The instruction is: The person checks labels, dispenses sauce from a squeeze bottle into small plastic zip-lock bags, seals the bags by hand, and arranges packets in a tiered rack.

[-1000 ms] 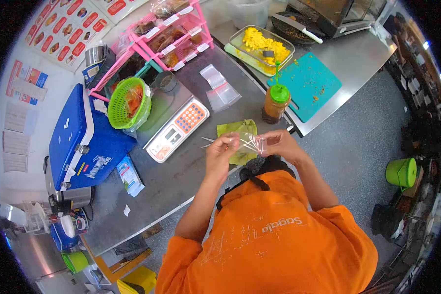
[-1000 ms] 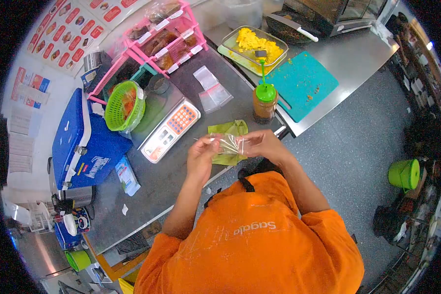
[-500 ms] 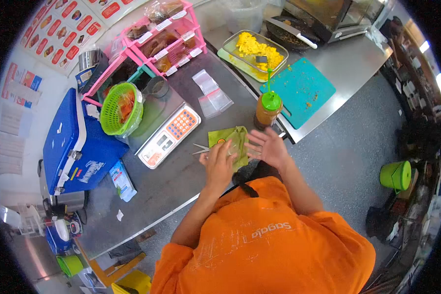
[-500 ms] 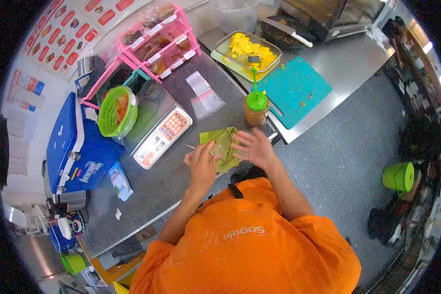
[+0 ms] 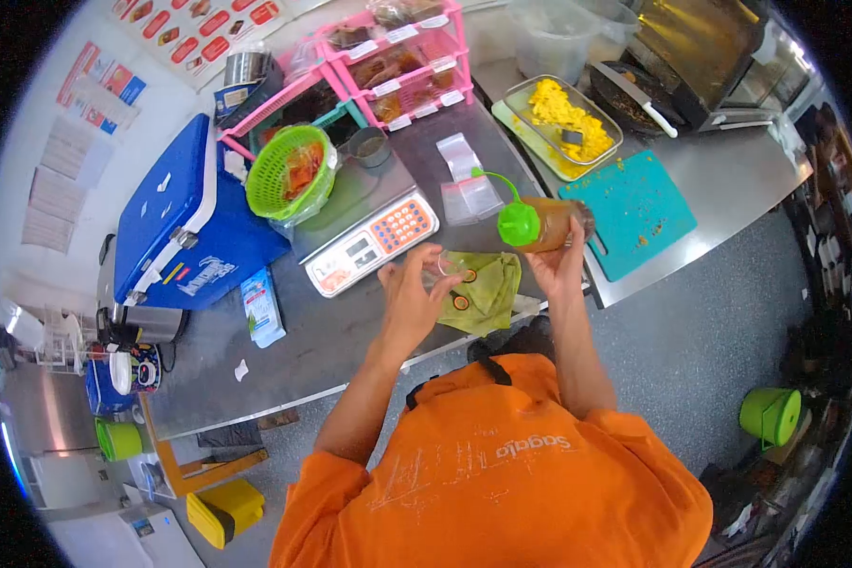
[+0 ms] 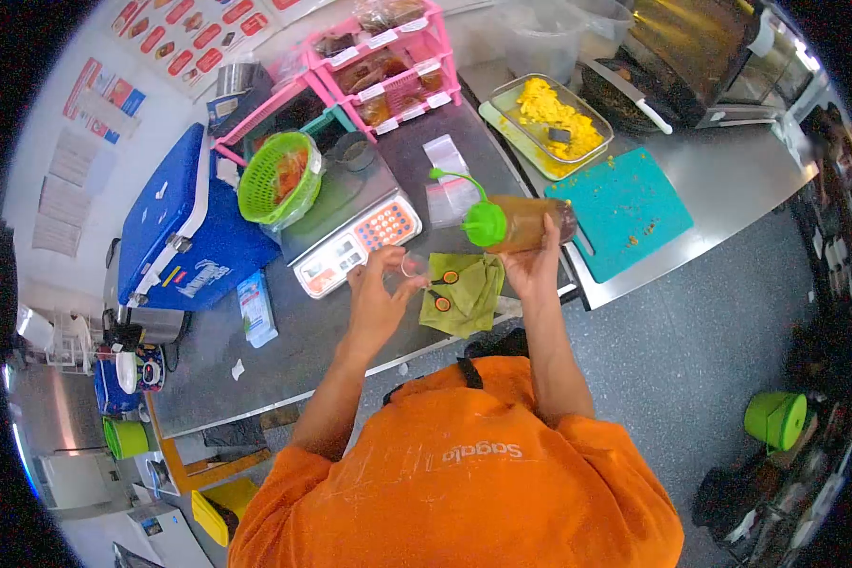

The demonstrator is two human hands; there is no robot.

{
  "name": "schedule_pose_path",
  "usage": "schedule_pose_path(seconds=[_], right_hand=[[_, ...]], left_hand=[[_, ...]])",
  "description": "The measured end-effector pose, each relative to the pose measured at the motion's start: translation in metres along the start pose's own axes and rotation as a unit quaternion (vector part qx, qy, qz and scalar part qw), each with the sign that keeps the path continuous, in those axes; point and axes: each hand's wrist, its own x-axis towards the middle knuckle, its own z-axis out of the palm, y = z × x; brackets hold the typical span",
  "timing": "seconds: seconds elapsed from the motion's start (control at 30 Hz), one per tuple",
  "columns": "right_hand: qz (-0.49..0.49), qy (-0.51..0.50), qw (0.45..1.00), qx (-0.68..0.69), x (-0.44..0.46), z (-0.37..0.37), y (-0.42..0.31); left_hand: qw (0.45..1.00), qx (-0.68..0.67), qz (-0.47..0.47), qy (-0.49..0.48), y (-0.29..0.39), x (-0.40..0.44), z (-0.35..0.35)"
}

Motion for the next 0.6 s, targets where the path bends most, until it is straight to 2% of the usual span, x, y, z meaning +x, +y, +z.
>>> schedule_pose_path(seconds=[0.07,0.13,0.2,0.27,0.4,0.47,0.6], right_hand=[[-0.009,-0.007,1.000,-0.028,-0.017,0.034,0.002],[-0.076,-0.009,0.987,-0.142,-0.028,0.060,0.002],[-0.106,-0.041,0.980,-0.164,-0.034,0.080,-0.001],[-0.198,-0.058,0.936,-0.285,-0.039,0.100,-0.002],[-0.259,-0.063,0.905,-0.333,-0.052,0.133,-0.005],[-0.323,-0.111,0.845,-0.411,-0.054,0.144,-0.008],[-0.330,-0.141,0.825,-0.436,-0.064,0.166,-0.004]], left_hand=[[0.999,0.022,0.024,0.019,0.003,0.003,-0.008],[0.998,0.026,0.042,0.037,0.016,0.006,-0.018],[0.996,0.027,0.063,0.056,0.021,0.010,-0.023],[0.991,0.040,0.106,0.073,0.021,0.017,-0.025],[0.991,0.026,0.096,0.092,0.031,0.021,-0.029],[0.986,-0.012,0.142,0.091,0.031,0.021,-0.030],[0.979,-0.062,0.173,0.088,0.027,0.017,-0.031]])
